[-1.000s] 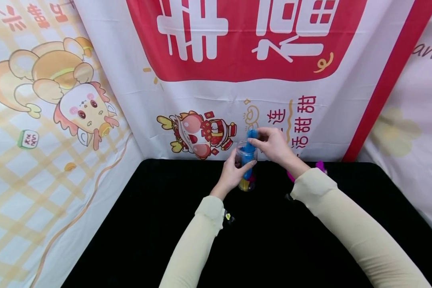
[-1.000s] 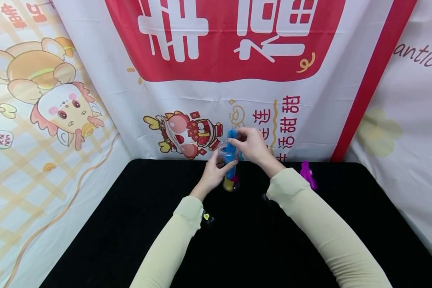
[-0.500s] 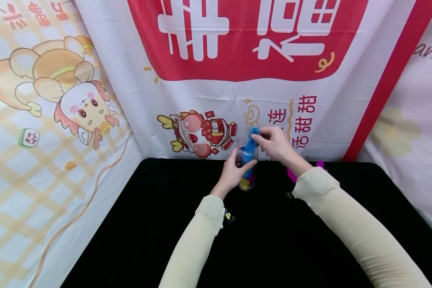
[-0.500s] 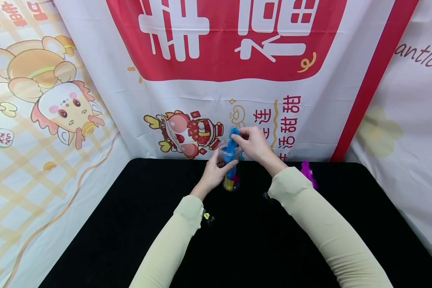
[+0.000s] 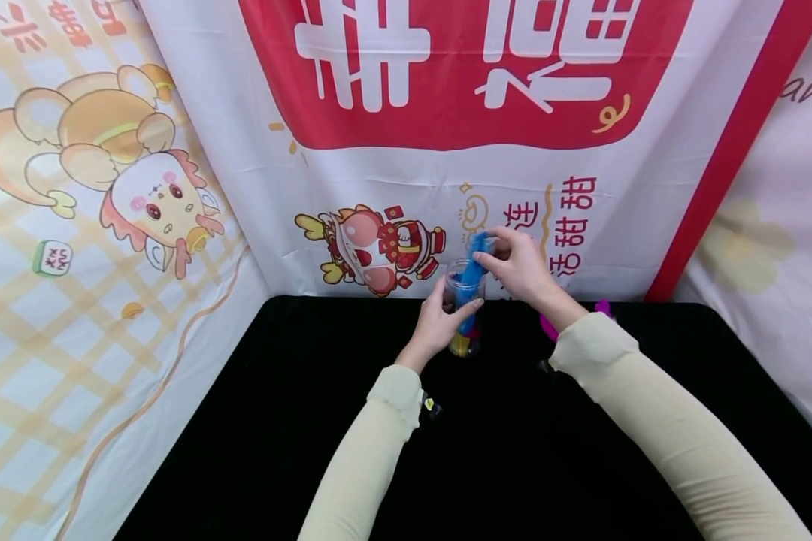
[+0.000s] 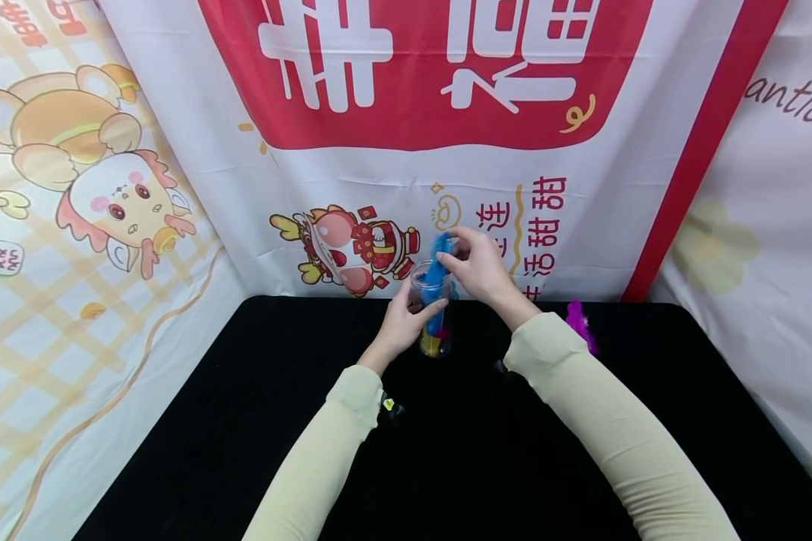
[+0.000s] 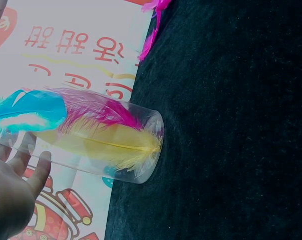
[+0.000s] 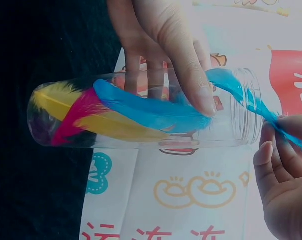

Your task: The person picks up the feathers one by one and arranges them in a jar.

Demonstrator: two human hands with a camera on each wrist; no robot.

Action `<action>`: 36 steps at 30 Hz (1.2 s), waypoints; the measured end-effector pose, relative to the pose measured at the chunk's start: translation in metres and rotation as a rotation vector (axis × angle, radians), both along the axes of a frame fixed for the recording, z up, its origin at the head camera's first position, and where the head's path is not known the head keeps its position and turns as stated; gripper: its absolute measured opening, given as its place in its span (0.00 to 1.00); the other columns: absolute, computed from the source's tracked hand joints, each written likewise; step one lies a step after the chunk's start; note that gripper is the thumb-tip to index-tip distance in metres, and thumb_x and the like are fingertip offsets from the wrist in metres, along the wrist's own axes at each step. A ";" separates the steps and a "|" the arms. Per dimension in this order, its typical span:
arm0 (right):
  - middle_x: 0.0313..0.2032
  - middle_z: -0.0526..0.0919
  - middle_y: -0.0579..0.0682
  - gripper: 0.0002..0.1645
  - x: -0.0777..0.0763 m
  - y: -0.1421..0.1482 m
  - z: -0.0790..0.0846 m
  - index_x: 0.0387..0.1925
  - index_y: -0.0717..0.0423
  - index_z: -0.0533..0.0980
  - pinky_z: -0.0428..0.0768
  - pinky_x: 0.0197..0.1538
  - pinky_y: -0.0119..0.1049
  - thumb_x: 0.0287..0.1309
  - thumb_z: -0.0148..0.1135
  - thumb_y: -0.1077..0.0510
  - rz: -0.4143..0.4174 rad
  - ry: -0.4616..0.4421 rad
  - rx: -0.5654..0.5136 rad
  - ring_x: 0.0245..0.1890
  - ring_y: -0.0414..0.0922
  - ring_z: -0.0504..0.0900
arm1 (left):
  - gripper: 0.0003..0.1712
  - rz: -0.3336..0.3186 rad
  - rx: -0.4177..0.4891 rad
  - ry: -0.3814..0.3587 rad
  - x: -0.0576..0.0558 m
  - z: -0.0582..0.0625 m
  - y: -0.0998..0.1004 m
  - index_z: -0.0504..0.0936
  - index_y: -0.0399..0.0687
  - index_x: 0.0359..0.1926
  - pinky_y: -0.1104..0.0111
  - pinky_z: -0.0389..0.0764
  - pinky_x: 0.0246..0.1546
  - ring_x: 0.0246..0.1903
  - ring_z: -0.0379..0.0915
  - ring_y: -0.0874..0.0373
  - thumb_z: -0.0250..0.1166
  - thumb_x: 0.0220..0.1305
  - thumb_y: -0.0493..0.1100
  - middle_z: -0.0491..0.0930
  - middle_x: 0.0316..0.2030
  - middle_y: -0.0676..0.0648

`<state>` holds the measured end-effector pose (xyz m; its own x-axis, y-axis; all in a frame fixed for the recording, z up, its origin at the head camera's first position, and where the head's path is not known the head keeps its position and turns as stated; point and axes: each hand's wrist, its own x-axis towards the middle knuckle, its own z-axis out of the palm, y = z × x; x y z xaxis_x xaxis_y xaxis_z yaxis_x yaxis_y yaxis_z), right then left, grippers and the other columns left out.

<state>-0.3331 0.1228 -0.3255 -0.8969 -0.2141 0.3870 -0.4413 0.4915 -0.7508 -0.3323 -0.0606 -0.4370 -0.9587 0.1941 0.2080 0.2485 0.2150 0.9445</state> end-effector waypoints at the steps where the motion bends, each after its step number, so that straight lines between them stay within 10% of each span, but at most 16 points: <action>1: 0.34 0.88 0.56 0.23 0.000 0.000 0.000 0.62 0.56 0.77 0.78 0.29 0.36 0.69 0.66 0.56 0.000 0.003 0.000 0.27 0.49 0.82 | 0.44 0.000 0.001 0.001 0.000 0.000 0.000 0.60 0.62 0.76 0.52 0.75 0.64 0.63 0.73 0.53 0.67 0.66 0.65 0.74 0.66 0.47; 36: 0.44 0.87 0.57 0.17 -0.001 -0.006 -0.006 0.52 0.60 0.83 0.81 0.48 0.45 0.69 0.66 0.53 0.080 -0.098 0.020 0.42 0.50 0.84 | 0.42 0.011 -0.009 0.026 0.003 0.000 0.000 0.60 0.64 0.76 0.52 0.74 0.64 0.64 0.72 0.50 0.68 0.67 0.62 0.74 0.67 0.46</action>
<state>-0.3338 0.1163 -0.3317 -0.9100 -0.2932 0.2930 -0.4044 0.4732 -0.7827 -0.3293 -0.0604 -0.4371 -0.9551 0.1850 0.2314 0.2705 0.2260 0.9358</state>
